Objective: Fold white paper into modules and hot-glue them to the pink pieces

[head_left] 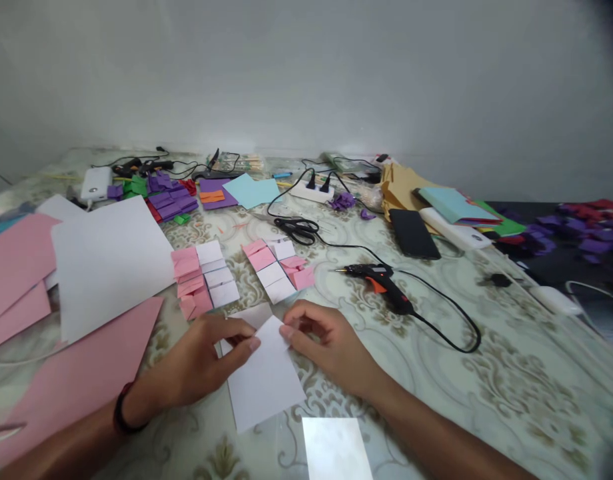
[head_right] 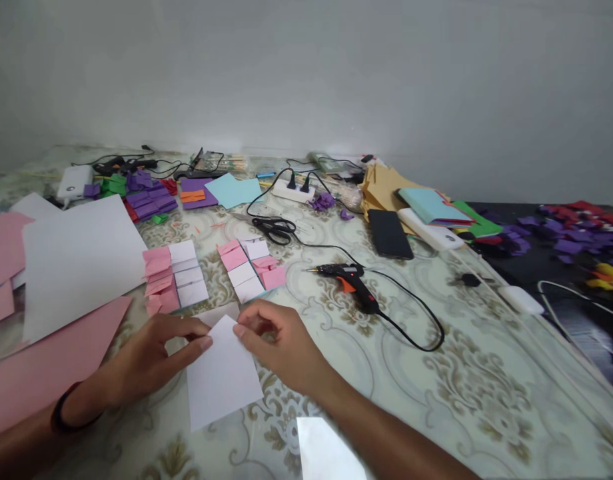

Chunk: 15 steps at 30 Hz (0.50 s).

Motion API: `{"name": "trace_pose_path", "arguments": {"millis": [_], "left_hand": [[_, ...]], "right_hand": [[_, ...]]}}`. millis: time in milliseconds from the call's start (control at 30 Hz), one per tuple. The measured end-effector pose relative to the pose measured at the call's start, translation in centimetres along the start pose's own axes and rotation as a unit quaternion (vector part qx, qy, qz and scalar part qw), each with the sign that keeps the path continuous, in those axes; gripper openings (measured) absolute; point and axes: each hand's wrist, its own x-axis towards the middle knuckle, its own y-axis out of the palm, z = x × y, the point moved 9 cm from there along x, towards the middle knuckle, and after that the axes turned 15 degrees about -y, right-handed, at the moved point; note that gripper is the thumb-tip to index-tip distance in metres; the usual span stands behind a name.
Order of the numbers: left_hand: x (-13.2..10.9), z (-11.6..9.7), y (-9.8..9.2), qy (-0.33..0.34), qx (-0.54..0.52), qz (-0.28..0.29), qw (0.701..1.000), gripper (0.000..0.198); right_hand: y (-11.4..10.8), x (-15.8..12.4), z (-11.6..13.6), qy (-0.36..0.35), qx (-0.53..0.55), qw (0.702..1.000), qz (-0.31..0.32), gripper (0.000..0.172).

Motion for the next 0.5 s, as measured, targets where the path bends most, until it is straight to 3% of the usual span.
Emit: {"name": "trace_pose_path", "arguments": {"millis": [200, 367, 500], "left_hand": [[0.0, -0.5, 0.4, 0.011, -0.038, -0.002, 0.999, 0.021], [-0.4, -0.9, 0.7, 0.031, -0.047, 0.005, 0.998, 0.018], [-0.3, 0.0, -0.4, 0.013, -0.093, -0.025, 0.995, 0.019]], "right_hand": [[1.9, -0.3, 1.3, -0.054, -0.081, 0.993, 0.072, 0.014], [2.4, -0.5, 1.5, -0.065, -0.059, 0.994, 0.068, 0.009], [1.5, -0.2, 1.2, -0.051, -0.042, 0.996, 0.054, 0.010]]}}
